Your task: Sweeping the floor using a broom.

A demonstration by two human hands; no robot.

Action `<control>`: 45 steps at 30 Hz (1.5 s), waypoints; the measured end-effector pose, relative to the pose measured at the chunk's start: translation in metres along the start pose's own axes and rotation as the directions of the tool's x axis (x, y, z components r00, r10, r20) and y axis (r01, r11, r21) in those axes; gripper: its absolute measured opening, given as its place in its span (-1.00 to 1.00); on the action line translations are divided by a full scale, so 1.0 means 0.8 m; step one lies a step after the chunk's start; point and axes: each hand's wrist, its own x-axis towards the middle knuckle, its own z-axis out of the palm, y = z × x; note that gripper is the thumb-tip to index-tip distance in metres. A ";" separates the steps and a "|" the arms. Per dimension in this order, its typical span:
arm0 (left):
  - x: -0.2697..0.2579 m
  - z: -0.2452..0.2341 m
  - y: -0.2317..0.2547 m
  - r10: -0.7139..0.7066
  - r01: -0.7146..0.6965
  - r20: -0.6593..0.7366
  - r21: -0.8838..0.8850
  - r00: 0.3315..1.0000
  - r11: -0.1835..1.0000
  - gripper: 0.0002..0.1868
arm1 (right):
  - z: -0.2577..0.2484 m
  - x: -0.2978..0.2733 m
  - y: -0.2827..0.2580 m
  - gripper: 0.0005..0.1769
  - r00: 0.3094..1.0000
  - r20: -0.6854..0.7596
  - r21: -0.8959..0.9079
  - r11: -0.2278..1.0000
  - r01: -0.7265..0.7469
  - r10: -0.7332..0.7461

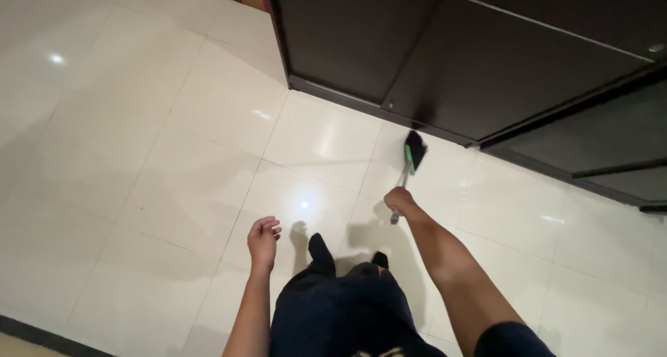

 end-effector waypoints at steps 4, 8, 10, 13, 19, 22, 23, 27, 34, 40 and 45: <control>0.003 -0.029 0.002 -0.026 0.027 -0.034 0.027 0.999 0.999 -0.67 | 0.020 0.041 -0.066 -0.89 0.995 0.023 -0.145 0.984 0.103 -0.101; 0.002 -0.054 0.007 -0.053 0.055 -0.079 0.024 0.995 0.998 -0.68 | 0.060 0.098 -0.113 -0.77 0.999 0.014 -0.097 0.994 0.041 -0.039; -0.001 -0.060 0.012 -0.071 0.076 -0.104 0.040 0.992 0.996 -0.69 | 0.053 0.075 -0.143 -0.79 0.998 0.026 -0.073 0.995 0.065 -0.063; 0.000 -0.073 0.013 -0.052 0.057 -0.102 0.043 0.993 0.997 -0.68 | 0.046 0.034 -0.198 -0.86 0.977 0.089 -0.175 0.962 0.208 -0.195; -0.002 -0.077 0.008 -0.081 0.084 -0.101 0.026 0.992 0.996 -0.68 | 0.062 0.010 -0.264 -0.85 0.975 0.098 -0.301 0.928 0.219 -0.198; -0.004 -0.081 -0.001 -0.091 0.090 -0.095 -0.012 0.991 0.996 -0.68 | 0.066 0.002 -0.284 -0.77 0.973 0.108 -0.359 0.904 0.231 -0.206; -0.005 -0.082 0.002 -0.097 0.097 -0.100 -0.005 0.990 0.995 -0.68 | 0.058 -0.005 -0.294 -0.71 0.966 0.107 -0.385 0.886 0.257 -0.234; -0.007 -0.088 0.009 -0.081 0.083 -0.123 0.012 0.989 0.996 -0.68 | 0.014 -0.054 -0.321 -0.56 0.978 0.079 -0.331 0.921 0.208 -0.192; -0.014 -0.100 0.001 -0.075 0.074 -0.159 -0.014 0.984 0.997 -0.68 | -0.002 -0.068 -0.308 -0.50 0.948 0.124 -0.566 0.764 0.310 -0.293; -0.027 -0.087 -0.011 -0.061 0.057 -0.156 -0.032 0.986 0.998 -0.68 | 0.005 -0.148 -0.258 -0.09 0.864 0.218 -0.531 0.688 0.495 -0.454; -0.028 -0.056 -0.018 -0.029 0.026 -0.108 -0.031 0.994 0.999 -0.68 | 0.040 -0.202 -0.201 0.09 0.718 0.344 -0.286 0.662 0.693 -0.604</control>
